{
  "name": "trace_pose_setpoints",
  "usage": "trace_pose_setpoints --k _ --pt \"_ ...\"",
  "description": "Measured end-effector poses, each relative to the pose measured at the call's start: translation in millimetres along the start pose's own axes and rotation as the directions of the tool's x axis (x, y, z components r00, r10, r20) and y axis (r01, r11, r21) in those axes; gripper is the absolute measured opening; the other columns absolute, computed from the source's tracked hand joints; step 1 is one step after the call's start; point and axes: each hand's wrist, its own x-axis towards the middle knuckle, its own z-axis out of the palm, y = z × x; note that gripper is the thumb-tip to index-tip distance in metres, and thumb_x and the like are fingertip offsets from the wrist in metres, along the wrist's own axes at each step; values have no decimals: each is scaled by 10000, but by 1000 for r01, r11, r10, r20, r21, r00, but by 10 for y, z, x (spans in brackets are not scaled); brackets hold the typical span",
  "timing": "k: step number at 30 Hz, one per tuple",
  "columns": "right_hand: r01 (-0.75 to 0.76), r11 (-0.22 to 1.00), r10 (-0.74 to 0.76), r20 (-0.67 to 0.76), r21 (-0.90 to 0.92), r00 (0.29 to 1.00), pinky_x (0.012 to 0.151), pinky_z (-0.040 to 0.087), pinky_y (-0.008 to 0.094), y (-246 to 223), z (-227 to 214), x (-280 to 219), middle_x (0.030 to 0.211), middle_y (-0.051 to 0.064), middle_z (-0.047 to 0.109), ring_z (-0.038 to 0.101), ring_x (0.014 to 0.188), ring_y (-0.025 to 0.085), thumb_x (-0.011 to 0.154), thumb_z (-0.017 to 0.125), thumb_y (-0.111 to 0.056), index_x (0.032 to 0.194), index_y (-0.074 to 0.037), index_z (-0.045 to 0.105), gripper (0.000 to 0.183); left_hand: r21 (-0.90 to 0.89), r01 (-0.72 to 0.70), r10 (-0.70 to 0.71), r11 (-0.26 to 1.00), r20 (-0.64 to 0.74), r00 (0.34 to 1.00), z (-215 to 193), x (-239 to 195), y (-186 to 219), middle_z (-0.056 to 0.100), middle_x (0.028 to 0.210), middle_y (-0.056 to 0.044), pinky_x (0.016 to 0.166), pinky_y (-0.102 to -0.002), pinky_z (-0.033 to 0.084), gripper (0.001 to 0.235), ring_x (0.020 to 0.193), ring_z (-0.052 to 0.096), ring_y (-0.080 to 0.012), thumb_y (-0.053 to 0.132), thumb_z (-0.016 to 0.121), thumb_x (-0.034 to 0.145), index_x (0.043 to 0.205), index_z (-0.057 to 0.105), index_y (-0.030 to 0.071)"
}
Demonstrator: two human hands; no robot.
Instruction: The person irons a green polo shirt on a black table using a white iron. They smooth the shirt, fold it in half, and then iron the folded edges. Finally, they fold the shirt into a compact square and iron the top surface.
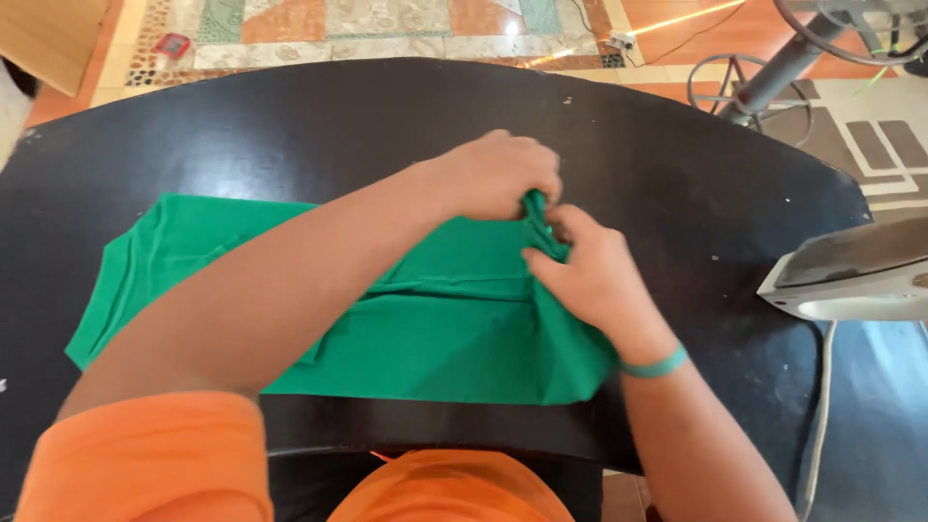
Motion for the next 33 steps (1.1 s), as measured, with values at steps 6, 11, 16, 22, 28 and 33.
trace_pose_setpoints --k 6,11,16,22,28,33 --pt "184 983 -182 160 2 970 857 587 564 -567 724 113 1061 216 764 721 1045 425 831 714 -343 1192 -116 667 430 32 148 -143 988 -140 980 252 -1056 -308 611 1009 90 758 -438 576 242 1041 621 -225 106 675 735 832 638 324" --pt "225 974 -215 287 -2 933 877 598 549 -803 1233 52 1127 249 734 708 1082 435 867 669 -300 1184 -44 659 407 115 205 -173 972 -241 955 703 -1597 -509 600 1061 46 734 -397 547 274 1036 591 -225 127 615 740 987 639 243" --pt "233 971 -238 327 54 915 935 595 504 -917 1300 -62 1242 227 693 678 1180 407 902 643 -265 1335 13 615 516 -29 175 -174 984 -370 912 886 -1801 -581 616 1071 56 830 -377 563 284 1101 602 -232 12 621 733 890 651 246" --pt "148 884 -307 311 444 900 574 664 365 -986 1166 -298 1107 224 730 784 709 281 895 716 -150 1401 41 560 563 -282 249 -328 927 -278 903 940 -1918 -659 639 1244 -57 1033 -433 513 320 1247 575 -324 -60 596 761 903 714 202" --pt "386 793 -551 287 470 783 628 640 547 -834 693 -393 1030 333 717 756 857 498 933 650 -11 1281 74 633 359 -317 309 -417 897 -369 831 656 -1931 -538 684 1266 -63 1011 -488 504 199 1233 610 -323 49 603 751 836 716 190" --pt "574 815 -579 93 78 810 823 609 473 -101 760 245 1162 149 733 715 1075 366 975 672 -171 1262 -74 715 306 -2 451 -425 892 -341 839 532 -1784 149 665 1302 -9 987 -473 498 263 1270 594 -255 286 621 851 1094 701 220"
